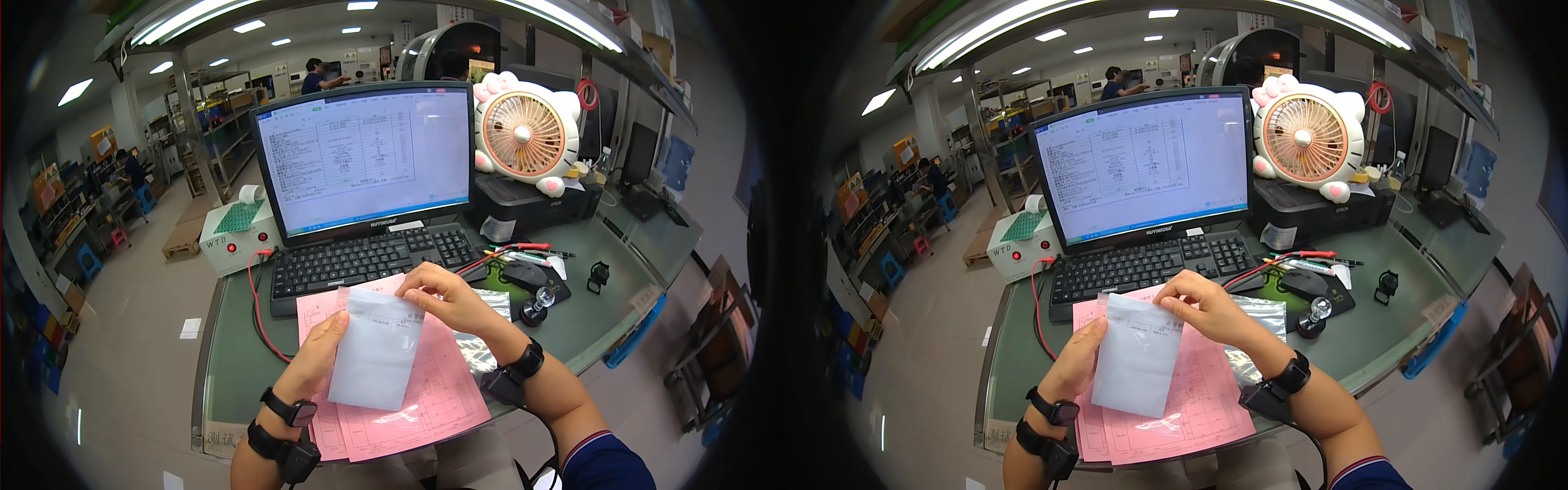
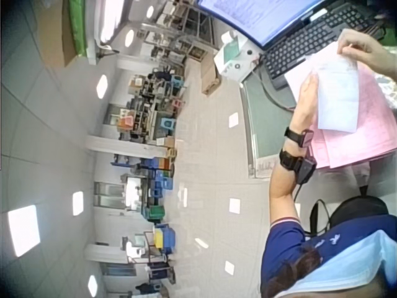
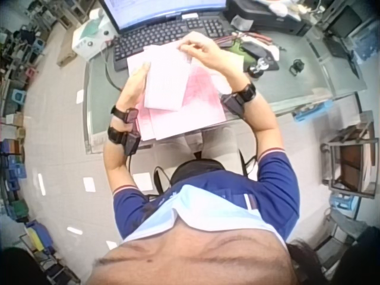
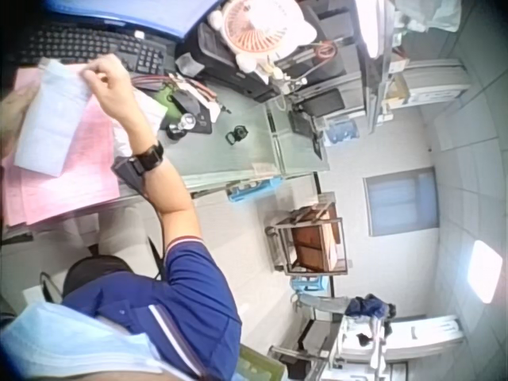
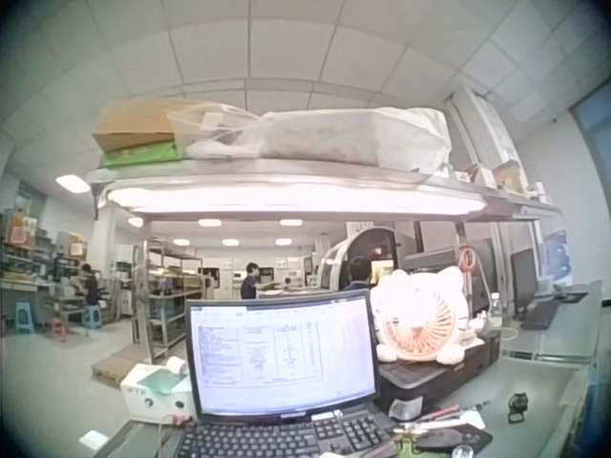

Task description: Stamping and organizing industrial inspection documents.

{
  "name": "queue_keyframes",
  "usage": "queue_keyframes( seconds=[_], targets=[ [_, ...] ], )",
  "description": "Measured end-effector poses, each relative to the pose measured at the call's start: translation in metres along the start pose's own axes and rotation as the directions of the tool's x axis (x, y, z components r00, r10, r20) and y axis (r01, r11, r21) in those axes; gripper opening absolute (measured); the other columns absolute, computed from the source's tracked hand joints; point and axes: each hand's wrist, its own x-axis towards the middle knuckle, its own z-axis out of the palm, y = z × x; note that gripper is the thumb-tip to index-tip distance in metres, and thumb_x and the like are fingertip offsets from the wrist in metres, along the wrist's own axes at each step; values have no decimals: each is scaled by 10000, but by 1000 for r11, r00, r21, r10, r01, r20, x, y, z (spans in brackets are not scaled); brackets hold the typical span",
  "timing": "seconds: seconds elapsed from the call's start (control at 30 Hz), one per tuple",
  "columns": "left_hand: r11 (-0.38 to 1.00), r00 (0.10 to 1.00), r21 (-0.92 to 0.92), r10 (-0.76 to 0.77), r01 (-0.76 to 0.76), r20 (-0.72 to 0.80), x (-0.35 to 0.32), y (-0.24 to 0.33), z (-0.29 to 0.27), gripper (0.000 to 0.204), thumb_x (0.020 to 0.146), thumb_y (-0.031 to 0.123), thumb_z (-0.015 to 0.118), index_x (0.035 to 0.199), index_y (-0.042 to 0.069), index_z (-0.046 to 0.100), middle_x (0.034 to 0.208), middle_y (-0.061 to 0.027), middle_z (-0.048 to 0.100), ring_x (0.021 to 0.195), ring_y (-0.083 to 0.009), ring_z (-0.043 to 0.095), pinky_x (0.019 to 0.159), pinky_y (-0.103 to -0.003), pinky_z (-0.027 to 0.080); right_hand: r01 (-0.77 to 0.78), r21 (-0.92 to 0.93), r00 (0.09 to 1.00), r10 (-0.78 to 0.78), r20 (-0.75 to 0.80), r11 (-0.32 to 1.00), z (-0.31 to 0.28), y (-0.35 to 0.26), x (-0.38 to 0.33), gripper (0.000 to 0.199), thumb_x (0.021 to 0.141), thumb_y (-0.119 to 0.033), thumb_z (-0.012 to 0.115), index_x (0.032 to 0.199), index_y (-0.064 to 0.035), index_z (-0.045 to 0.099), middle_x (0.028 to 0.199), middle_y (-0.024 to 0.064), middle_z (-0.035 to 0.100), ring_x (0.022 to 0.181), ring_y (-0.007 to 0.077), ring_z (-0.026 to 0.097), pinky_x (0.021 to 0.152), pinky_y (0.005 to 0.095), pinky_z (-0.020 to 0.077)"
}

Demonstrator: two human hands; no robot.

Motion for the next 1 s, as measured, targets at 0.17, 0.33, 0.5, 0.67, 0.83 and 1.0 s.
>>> queue_keyframes(
  seconds=[0.17,0.33,0.5,0.67,0.83,1.0],
  targets=[
    [998,1000,-61,-24,25,13,-1,-1,4,468,1066,346,384,1316,-29,512,1223,-129,617,1093,-202,620,957,-344,503,54,-19,996,-53,70,998,2,-2,-2,201,967,-229,618,1022,-57,706,1152,87,571,1116,210,522,943,344,440],
    [995,999,-90,-47,48,16,-3,3,10,467,1065,342,383,1331,-24,500,1248,-134,608,1099,-210,621,962,-349,503,62,-55,983,-52,175,997,1,0,-3,197,933,-223,666,1055,-75,710,1239,106,556,1205,230,488,1014,374,406],
    [993,999,-112,-34,37,36,-2,5,9,493,1070,362,354,1378,-5,469,1287,-146,585,1148,-227,600,990,-358,488,5,54,989,-13,145,999,-1,-2,-1,212,920,-211,684,1079,-75,716,1247,105,558,1219,238,486,1033,386,397],
    [986,996,-150,-70,79,62,-2,5,10,478,1072,350,346,1378,0,457,1281,-157,584,1148,-239,604,986,-378,496,10,96,978,-30,208,995,1,7,-2,259,923,-262,680,1107,-81,712,1272,101,555,1213,238,496,1031,375,404],
    [973,987,-171,-146,155,64,-2,1,10,471,1070,351,353,1360,-5,460,1266,-162,588,1127,-249,618,971,-393,509,-75,84,950,46,308,994,1,5,-5,277,927,-281,678,1116,-83,720,1256,112,576,1229,236,489,1043,379,391],
    [966,998,-257,-24,36,50,-1,0,12,461,1065,341,372,1354,-5,468,1244,-152,601,1105,-241,626,959,-393,516,-72,181,988,44,151,981,0,1,-1,340,893,-181,724,1190,-39,638,1082,74,641,1041,162,589,925,312,466]
  ],
)
